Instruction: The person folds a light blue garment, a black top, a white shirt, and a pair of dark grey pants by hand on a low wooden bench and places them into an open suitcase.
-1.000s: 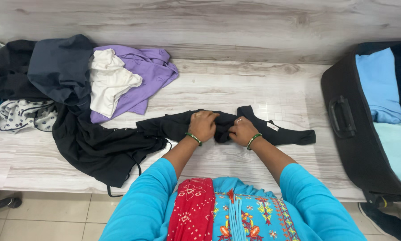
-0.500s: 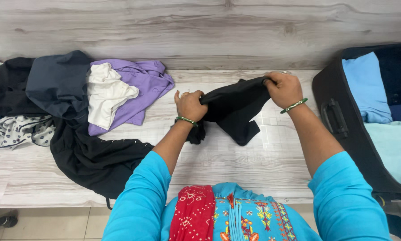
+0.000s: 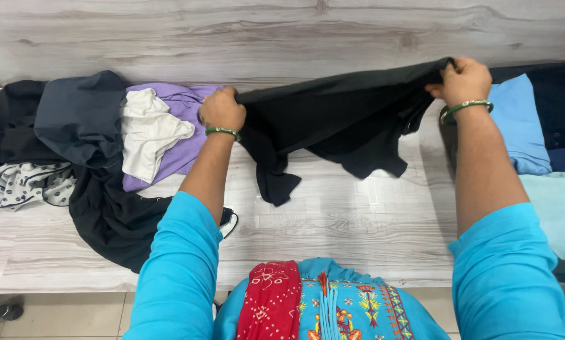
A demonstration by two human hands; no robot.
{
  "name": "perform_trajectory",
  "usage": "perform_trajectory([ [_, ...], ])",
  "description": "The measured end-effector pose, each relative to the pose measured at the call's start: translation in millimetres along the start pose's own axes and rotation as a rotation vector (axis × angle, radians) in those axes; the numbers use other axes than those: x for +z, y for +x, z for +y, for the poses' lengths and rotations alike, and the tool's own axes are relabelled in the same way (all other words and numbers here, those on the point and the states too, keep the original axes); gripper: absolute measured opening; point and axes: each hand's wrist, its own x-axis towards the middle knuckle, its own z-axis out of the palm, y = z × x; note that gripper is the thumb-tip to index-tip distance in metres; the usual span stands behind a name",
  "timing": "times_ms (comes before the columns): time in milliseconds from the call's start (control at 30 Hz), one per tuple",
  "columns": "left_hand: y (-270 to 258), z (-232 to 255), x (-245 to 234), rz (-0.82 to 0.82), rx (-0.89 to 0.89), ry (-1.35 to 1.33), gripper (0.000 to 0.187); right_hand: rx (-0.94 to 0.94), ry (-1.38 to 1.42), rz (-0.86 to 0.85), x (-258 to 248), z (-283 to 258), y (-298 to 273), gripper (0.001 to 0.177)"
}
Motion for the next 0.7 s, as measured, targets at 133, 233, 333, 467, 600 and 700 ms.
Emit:
perform_trajectory([
  [133, 36.4, 14.2, -34.6, 0.188, 0.011, -0.111, 0.035, -0.377, -0.079, 0.182, -23.3, 19.8, 49.1, 0.010],
  [233, 44.3, 28.4, -61.9, 0.567, 0.152, -0.347, 0.047, -0.695, -0.167, 0.353, -37.4, 6.9, 57.7, 0.015],
  [333, 27.3, 31.4, -89.9, 0.758, 0.393, -0.610, 0.049, -0.901, -0.030, 0.390, -49.9, -18.8, 10.9, 0.016],
  [467, -67.5, 6.1, -103.1, 0.839, 0.643, -0.451, 0.039, -0.911, -0.011, 0.478, -72.2, 11.8, -101.3, 0.020],
  [600, -172.3, -21.9, -78.2, 0.496, 0.748, -0.270, 0.037, -0.617, -0.189, 0.412, -78.0, 118.0, -202.6, 0.028],
  [700, -201.2, -40.5, -37.4, -0.114, 0.681, -0.179, 0.036, -0.305, -0.415, 0.200, -73.4, 196.3, -243.3, 0.028],
])
